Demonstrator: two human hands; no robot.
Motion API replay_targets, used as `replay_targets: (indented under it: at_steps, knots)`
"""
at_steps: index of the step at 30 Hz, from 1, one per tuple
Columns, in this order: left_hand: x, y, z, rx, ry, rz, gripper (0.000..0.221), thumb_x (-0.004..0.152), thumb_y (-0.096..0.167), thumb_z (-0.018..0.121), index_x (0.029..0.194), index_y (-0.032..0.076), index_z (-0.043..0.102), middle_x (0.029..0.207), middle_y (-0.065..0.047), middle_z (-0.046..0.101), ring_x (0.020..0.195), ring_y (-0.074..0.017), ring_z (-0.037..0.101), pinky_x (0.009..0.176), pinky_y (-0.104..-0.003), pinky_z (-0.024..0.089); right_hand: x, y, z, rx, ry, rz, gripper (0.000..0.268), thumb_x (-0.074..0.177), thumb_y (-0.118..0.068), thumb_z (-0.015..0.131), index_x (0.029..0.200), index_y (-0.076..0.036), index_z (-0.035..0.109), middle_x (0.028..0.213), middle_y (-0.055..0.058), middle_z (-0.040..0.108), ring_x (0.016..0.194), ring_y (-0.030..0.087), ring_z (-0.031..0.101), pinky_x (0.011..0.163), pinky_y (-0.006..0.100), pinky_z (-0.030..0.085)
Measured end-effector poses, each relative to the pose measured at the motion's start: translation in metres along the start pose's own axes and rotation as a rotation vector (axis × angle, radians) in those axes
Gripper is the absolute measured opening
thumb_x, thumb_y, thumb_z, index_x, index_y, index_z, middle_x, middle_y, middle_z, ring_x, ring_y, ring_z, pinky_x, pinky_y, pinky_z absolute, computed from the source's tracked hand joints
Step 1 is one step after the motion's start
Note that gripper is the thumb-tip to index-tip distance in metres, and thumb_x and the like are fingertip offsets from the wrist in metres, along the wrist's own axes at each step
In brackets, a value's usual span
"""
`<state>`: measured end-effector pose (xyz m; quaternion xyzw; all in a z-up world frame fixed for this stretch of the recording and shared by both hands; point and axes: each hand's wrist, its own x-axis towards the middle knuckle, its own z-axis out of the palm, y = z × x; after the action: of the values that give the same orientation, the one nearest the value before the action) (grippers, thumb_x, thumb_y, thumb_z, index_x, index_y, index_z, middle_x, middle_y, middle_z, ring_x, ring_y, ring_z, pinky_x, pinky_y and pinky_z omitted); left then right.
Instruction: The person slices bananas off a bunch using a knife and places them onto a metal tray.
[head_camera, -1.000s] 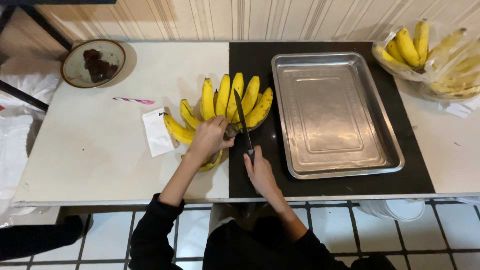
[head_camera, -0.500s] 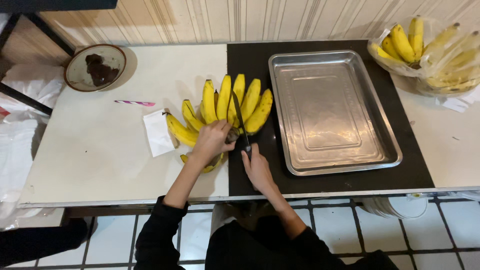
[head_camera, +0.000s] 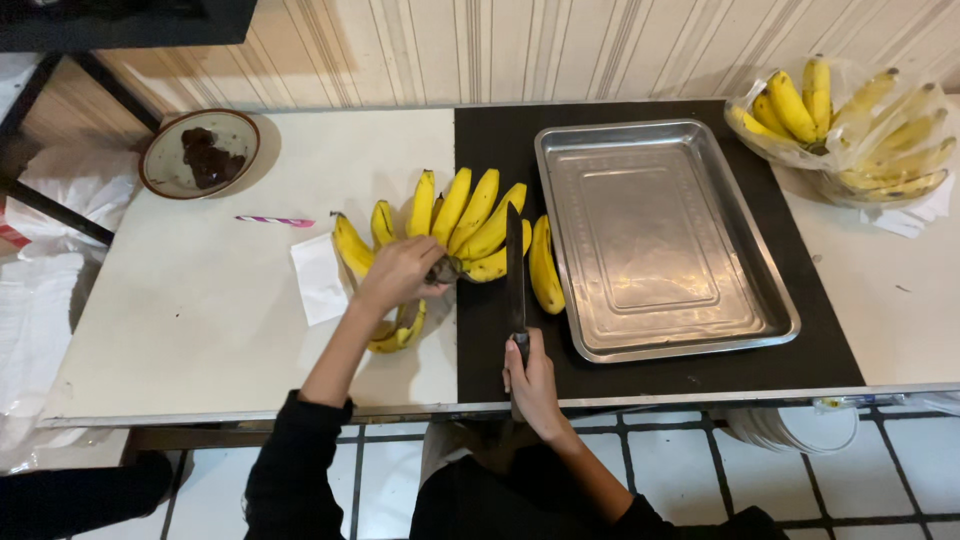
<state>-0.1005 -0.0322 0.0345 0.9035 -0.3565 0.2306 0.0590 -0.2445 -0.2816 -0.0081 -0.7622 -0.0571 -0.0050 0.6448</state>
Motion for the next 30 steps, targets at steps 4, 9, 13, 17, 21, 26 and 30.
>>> replay_targets:
  at_steps: [4, 9, 13, 17, 21, 26, 30]
  knots:
    - [0.006, -0.01, -0.028, -0.028, -0.107, 0.032, 0.051, 0.06, 0.032, 0.085, 0.1, 0.006, 0.069, 0.089, -0.006, 0.065, 0.092, -0.0224, 0.064, 0.08, -0.032, 0.052, -0.007, 0.013, -0.013, 0.049, 0.036, 0.005, 0.012, 0.102, -0.012, 0.039, 0.103, -0.004, 0.047, 0.063, 0.005, 0.052, 0.041, 0.016, 0.057, 0.041, 0.028, 0.05]
    - [0.023, 0.052, -0.073, -0.025, -0.276, -0.157, 0.073, 0.069, 0.064, 0.073, 0.124, 0.018, 0.062, 0.117, -0.005, 0.062, 0.117, -0.0223, 0.053, 0.096, -0.038, 0.04, 0.005, 0.024, -0.044, 0.074, 0.085, 0.035, 0.012, 0.102, -0.013, 0.039, 0.103, -0.004, 0.048, 0.064, 0.005, 0.051, 0.04, 0.016, 0.054, 0.039, 0.029, 0.048]
    - [0.044, 0.131, -0.017, -0.243, -0.008, -0.317, 0.048, 0.091, 0.04, 0.065, 0.127, 0.01, 0.059, 0.109, -0.013, 0.062, 0.107, -0.0293, 0.06, 0.087, -0.039, 0.049, 0.021, 0.032, -0.071, 0.078, 0.133, 0.014, 0.013, 0.103, -0.013, 0.037, 0.103, -0.004, 0.047, 0.066, 0.005, 0.05, 0.042, 0.016, 0.055, 0.041, 0.029, 0.049]
    - [0.08, 0.184, 0.04, -0.495, -0.096, -0.693, 0.049, 0.098, 0.045, 0.044, 0.133, 0.01, 0.049, 0.11, -0.018, 0.062, 0.089, -0.0361, 0.069, 0.067, -0.045, 0.058, 0.043, 0.045, -0.095, 0.08, 0.198, -0.06, 0.012, 0.104, -0.011, 0.039, 0.103, -0.003, 0.047, 0.065, 0.005, 0.048, 0.04, 0.015, 0.053, 0.04, 0.027, 0.047]
    - [0.127, 0.201, 0.068, -0.423, -0.097, -0.852, 0.071, 0.097, 0.053, 0.042, 0.141, -0.002, 0.036, 0.121, -0.028, 0.054, 0.096, -0.0413, 0.066, 0.068, -0.05, 0.058, 0.05, 0.045, -0.114, 0.066, 0.224, -0.095, 0.013, 0.105, -0.012, 0.038, 0.105, -0.003, 0.047, 0.065, 0.006, 0.049, 0.04, 0.016, 0.053, 0.04, 0.029, 0.047]
    - [0.15, 0.188, 0.096, -0.47, -0.193, -0.947, 0.084, 0.091, 0.04, 0.059, 0.149, -0.006, 0.019, 0.124, -0.033, 0.047, 0.104, -0.0452, 0.061, 0.073, -0.053, 0.058, 0.035, 0.063, -0.122, 0.148, 0.237, -0.083, 0.013, 0.104, -0.011, 0.037, 0.107, -0.004, 0.048, 0.065, 0.007, 0.049, 0.039, 0.017, 0.053, 0.039, 0.028, 0.048]
    - [0.119, 0.174, 0.151, -0.625, -0.352, -0.893, 0.08, 0.088, 0.032, 0.06, 0.146, -0.009, 0.023, 0.121, -0.032, 0.046, 0.098, -0.0458, 0.063, 0.07, -0.054, 0.057, 0.022, 0.053, -0.113, 0.385, 0.195, -0.096, 0.011, 0.103, -0.007, 0.038, 0.111, -0.005, 0.045, 0.069, 0.009, 0.048, 0.042, 0.017, 0.052, 0.04, 0.029, 0.048]
